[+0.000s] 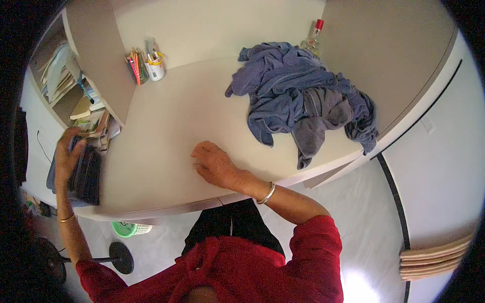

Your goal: The recorder is folding several items of clothing on a desk.

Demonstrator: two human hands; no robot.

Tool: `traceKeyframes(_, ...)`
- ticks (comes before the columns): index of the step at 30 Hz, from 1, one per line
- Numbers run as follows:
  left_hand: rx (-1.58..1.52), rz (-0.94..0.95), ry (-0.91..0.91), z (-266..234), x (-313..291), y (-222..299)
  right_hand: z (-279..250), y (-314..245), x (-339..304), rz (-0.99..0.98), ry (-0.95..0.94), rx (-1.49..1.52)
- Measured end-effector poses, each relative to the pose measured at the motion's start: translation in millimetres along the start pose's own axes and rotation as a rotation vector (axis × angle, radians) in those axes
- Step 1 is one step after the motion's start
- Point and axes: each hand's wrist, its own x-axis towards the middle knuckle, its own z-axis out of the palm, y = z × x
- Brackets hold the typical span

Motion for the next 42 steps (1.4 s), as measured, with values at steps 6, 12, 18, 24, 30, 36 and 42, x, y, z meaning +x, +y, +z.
traceKeyframes(6,-0.389,0.364,-0.256,95,4,85,-71,39,43,0.076,0.113,-0.223)
traceKeyframes(12,-0.716,0.365,-0.448,150,18,127,-164,91,54,0.16,0.073,-1.167)
traceKeyframes(18,-0.714,0.402,-0.481,168,26,148,-184,133,51,0.143,0.22,-0.893)
traceKeyframes(24,-0.843,0.246,-0.458,185,25,147,-163,90,80,0.128,-0.069,-0.922)
traceKeyframes(30,-0.958,0.159,-0.487,215,20,141,-182,126,49,0.394,-0.023,-1.096)
traceKeyframes(36,-1.04,0.013,-0.321,212,20,142,-143,63,91,-0.279,0.292,-0.72)
traceKeyframes(42,-1.124,0.13,-0.098,210,12,160,-37,-33,92,-0.319,-0.159,-0.432)
